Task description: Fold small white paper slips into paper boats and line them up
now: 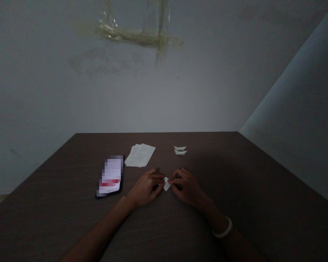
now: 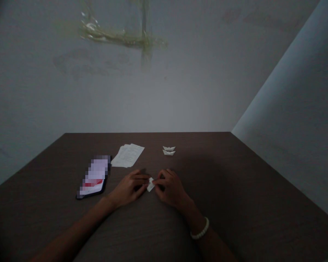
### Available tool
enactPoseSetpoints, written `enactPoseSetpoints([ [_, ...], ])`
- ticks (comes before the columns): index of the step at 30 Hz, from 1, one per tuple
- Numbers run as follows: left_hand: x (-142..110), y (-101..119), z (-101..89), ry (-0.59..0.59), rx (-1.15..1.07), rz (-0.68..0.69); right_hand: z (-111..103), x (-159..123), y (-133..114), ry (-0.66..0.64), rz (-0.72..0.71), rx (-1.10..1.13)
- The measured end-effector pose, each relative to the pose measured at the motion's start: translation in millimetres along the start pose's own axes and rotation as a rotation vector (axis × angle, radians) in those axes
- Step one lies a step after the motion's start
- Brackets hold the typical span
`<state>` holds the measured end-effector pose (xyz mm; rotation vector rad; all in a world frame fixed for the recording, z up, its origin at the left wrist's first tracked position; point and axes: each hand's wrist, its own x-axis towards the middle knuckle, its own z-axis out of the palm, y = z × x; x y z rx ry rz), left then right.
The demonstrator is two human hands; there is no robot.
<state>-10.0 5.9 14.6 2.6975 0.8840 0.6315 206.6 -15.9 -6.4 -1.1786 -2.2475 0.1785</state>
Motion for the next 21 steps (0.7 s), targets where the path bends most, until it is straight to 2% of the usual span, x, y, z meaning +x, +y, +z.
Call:
enactPoseSetpoints([
  [9,1.0,-2.2,6.3,0.036,0.002,0.011,2.4,2.4,-3.5,0.022,0.083,-0.002],
  [21,0.9,1.0,6.2,0.025,0.054,-0.057,2.9,3.9,-2.9,0.009,0.124,-0.009],
])
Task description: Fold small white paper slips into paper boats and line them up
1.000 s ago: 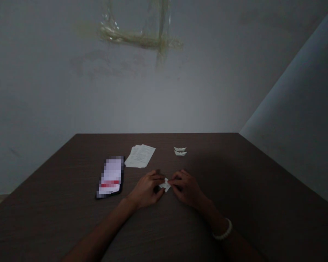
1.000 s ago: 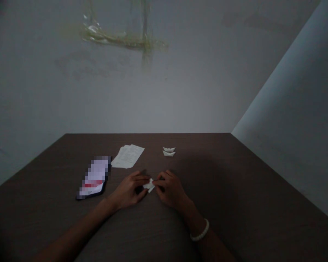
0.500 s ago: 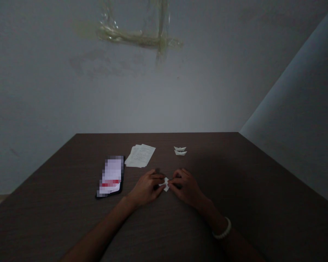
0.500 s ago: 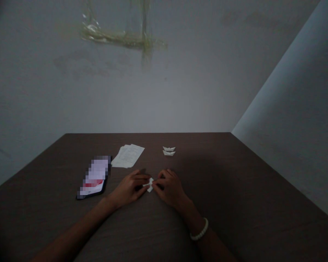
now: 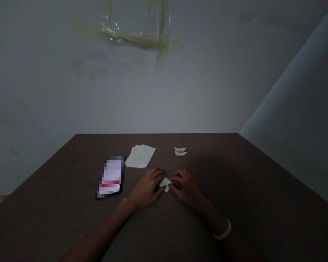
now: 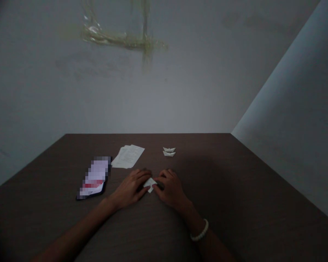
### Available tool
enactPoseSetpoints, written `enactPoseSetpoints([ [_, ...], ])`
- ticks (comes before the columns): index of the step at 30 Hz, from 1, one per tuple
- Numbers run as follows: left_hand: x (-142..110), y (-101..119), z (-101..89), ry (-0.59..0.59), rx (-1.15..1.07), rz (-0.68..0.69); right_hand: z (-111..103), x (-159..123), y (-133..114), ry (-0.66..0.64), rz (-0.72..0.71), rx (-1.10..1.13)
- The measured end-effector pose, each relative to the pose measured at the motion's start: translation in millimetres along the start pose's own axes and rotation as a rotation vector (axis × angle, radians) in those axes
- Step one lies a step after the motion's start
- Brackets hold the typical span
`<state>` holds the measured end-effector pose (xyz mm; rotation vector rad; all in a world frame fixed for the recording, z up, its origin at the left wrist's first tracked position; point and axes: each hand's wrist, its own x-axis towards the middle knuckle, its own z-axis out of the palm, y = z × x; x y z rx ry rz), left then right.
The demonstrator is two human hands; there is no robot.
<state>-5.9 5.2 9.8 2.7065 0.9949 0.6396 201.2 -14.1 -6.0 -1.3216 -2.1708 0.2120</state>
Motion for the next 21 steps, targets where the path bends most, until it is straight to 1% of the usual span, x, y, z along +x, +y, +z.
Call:
enactPoseSetpoints([
  [4,-0.1,0.8,-2.4,-0.030,0.037,-0.023,-0.3,-0.7,-1.0,0.003,-0.018,0.005],
  [11,-0.7,4.5,-4.3,-0.014,0.112,0.000,-4.4,-1.5,-6.0,-0.011,-0.054,-0.026],
  [16,0.0,6.0,-5.3,0.006,0.132,0.029,-5.9,-1.0,-7.4,-0.004,-0.030,-0.049],
  [21,0.2,6.1,-7.4,-0.036,0.087,0.075,-3.8,0.4,-1.8,0.012,0.016,-0.025],
])
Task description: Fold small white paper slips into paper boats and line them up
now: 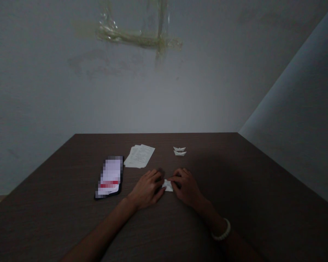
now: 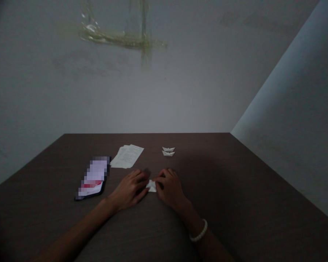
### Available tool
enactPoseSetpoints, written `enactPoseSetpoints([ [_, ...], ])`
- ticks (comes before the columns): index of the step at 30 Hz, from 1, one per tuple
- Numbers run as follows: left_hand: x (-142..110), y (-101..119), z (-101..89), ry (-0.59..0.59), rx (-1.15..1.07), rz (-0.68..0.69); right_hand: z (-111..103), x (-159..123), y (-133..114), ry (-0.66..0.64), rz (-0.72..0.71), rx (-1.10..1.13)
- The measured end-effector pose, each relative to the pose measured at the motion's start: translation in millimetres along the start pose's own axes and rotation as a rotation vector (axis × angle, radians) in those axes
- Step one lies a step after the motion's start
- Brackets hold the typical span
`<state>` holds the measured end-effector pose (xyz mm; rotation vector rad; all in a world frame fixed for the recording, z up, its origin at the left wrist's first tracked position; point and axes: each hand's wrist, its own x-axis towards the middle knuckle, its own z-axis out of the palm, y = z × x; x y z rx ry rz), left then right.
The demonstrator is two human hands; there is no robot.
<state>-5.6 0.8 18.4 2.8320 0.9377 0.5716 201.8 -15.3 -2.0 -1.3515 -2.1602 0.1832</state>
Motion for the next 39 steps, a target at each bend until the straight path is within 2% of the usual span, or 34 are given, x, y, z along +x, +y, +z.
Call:
enactPoseSetpoints([
  [4,0,-1,2.2,-0.023,-0.051,0.036,3,2,6,0.042,0.056,0.056],
  [10,0,0,5.4,-0.041,-0.058,0.122,4,3,9,0.083,0.068,0.101],
  [16,1,3,3.6,-0.082,0.022,0.117,6,3,9,0.095,0.092,0.108],
  [20,1,2,2.7,-0.091,0.028,0.100,9,5,7,0.131,0.160,0.075],
  [29,2,3,3.3,-0.061,0.035,0.104,13,9,1,0.198,0.213,0.037],
  [39,2,0,5.3,-0.053,0.023,0.106,13,7,6,0.144,0.269,0.023],
])
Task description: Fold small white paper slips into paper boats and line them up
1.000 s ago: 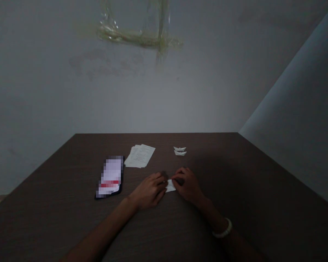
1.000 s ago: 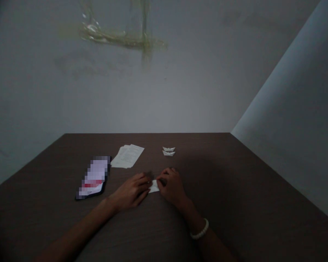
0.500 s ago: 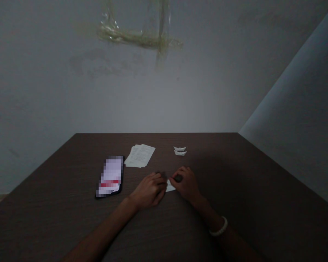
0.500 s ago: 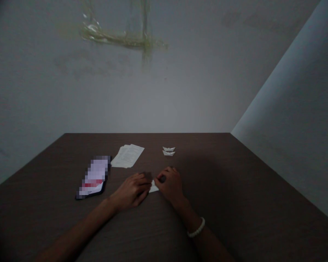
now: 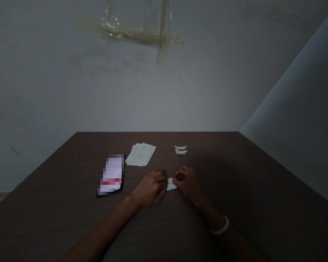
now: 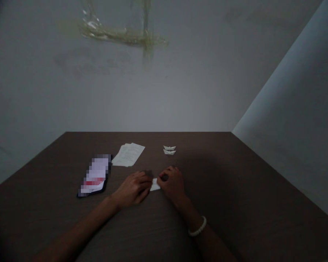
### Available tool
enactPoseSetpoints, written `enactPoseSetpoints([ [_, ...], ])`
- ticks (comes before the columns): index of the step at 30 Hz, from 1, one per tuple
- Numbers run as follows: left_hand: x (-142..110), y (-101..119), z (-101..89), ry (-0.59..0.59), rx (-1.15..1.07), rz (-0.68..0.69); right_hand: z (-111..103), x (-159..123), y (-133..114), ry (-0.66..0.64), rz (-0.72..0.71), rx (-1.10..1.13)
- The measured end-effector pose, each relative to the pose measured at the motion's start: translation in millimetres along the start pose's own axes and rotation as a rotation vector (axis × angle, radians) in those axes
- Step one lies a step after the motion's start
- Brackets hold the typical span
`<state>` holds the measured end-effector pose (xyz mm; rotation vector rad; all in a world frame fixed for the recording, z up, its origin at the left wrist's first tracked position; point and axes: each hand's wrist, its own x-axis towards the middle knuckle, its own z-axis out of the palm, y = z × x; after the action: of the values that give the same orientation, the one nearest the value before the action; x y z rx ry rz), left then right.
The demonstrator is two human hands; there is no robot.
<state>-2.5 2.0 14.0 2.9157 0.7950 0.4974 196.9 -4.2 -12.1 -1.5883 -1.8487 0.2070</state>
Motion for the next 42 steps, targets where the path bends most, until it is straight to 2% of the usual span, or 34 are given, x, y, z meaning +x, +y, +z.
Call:
enactPoseSetpoints([
  [16,-1,2,-0.3,-0.024,-0.010,-0.002,-5,1,4,-0.003,-0.005,0.058],
  [22,-2,3,0.7,-0.036,-0.012,-0.013,-8,1,3,-0.012,-0.078,0.109],
  [28,-1,0,2.3,0.029,-0.111,-0.054,-7,2,4,-0.058,-0.111,0.081],
  [34,0,-1,3.3,0.047,-0.091,-0.071,-8,3,4,-0.074,-0.132,0.070],
  [42,1,0,-2.3,0.053,-0.101,-0.095,-12,0,-2,-0.160,-0.290,-0.012],
])
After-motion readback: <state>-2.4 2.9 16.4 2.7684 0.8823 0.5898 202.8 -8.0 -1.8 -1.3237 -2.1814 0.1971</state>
